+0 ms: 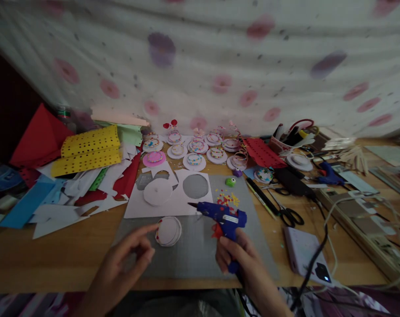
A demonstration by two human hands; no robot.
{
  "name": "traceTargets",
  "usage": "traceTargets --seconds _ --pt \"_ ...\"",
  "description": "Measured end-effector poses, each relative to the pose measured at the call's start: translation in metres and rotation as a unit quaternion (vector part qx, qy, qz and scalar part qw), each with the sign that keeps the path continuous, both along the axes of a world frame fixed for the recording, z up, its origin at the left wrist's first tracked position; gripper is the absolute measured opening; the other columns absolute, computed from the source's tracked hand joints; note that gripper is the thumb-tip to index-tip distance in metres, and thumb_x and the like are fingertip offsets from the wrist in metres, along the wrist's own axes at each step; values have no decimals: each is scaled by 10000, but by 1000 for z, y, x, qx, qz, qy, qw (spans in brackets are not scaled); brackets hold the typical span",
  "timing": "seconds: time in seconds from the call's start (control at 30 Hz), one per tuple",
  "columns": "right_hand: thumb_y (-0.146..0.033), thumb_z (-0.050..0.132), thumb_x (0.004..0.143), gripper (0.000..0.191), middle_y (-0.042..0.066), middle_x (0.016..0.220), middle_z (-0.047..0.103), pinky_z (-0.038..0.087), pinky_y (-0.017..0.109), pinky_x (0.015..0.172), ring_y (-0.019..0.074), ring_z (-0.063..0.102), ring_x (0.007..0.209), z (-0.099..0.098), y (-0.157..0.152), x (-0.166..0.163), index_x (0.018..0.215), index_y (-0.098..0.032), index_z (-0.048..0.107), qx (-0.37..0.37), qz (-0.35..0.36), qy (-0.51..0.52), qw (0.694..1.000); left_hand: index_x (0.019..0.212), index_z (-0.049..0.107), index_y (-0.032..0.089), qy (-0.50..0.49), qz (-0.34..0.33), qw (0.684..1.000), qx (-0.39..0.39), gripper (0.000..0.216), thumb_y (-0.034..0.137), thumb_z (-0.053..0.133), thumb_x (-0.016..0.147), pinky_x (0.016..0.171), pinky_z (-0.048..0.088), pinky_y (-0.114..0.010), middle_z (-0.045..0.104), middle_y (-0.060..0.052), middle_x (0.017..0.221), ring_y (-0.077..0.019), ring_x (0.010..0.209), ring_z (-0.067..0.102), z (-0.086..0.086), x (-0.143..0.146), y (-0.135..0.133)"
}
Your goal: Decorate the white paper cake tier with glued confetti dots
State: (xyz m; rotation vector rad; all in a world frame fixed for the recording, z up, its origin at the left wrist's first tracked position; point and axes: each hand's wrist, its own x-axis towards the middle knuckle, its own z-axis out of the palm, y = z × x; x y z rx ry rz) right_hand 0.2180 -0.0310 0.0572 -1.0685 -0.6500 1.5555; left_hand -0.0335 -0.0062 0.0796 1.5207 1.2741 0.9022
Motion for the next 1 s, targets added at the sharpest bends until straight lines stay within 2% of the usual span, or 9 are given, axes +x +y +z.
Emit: traceTargets --seconds 0.1,0.2,0.3,0.4,0.53,0.67,0.73,0.87,1.0 --pt "-436 711 781 318 -84 467 382 277 222 444 76 383 415 -14 -3 28 745 -173 536 -54 -28 -102 993 1123 626 238 60 18 997 46 297 256 625 827 688 467 -236 621 0 829 -145 714 570 -13 -24 14" --pt "-518 713 742 400 -24 500 499 304 236 476 101 434 481 -30 -8 53 638 -166 553 -99 -32 -226 968 1150 603 235 131 -10 989 71 347 234 650 805 802 486 -293 633 -49 1019 -189 881 599 -34 -39 19" --pt "-617 639 744 475 11 556 573 335 249 500 126 472 526 -39 -11 71 605 -166 585 -126 7 -309 943 1216 553 242 191 -28 976 101 433 268 661 797 928 460 -407 588 -88 1185 -252 1062 565 -60 -40 18" --pt "-676 549 766 542 1 512 548 328 252 488 127 460 493 -41 -10 79 574 -170 585 -134 62 -387 910 1238 533 209 261 -30 951 164 559 351 727 733 949 430 -504 572 -124 1196 -317 1110 527 -80 -30 21" --pt "-698 476 794 594 0 466 522 338 254 485 126 460 462 -41 -6 83 517 -178 550 -123 112 -448 878 1270 514 166 329 -27 920 210 738 448 788 646 893 439 -520 566 -143 1158 -343 1050 532 -88 -12 29" --pt "-692 366 846 623 30 490 582 386 270 505 151 520 470 -47 -1 86 553 -182 572 -113 147 -454 872 1208 545 176 340 -25 915 215 651 410 786 650 851 449 -483 572 -121 1101 -322 994 546 -87 -2 35" --pt "-698 331 849 629 50 512 610 400 291 521 185 566 501 -49 0 90 565 -192 575 -101 154 -517 836 1180 547 176 332 -25 918 216 616 387 784 652 850 449 -467 564 -116 1093 -312 993 541 -87 -1 36" --pt "-689 332 850 563 61 615 670 399 327 564 267 662 638 -48 -1 96 643 -231 588 -101 153 -693 697 1172 525 176 324 -27 920 219 608 339 781 645 867 436 -463 543 -114 1107 -307 1011 524 -87 0 36" --pt "-686 321 859 516 48 696 706 408 333 560 301 702 731 -47 -9 94 685 -264 561 -128 141 -745 639 1189 506 181 329 -35 920 210 651 343 790 627 880 423 -468 532 -115 1130 -312 1028 512 -85 0 35"
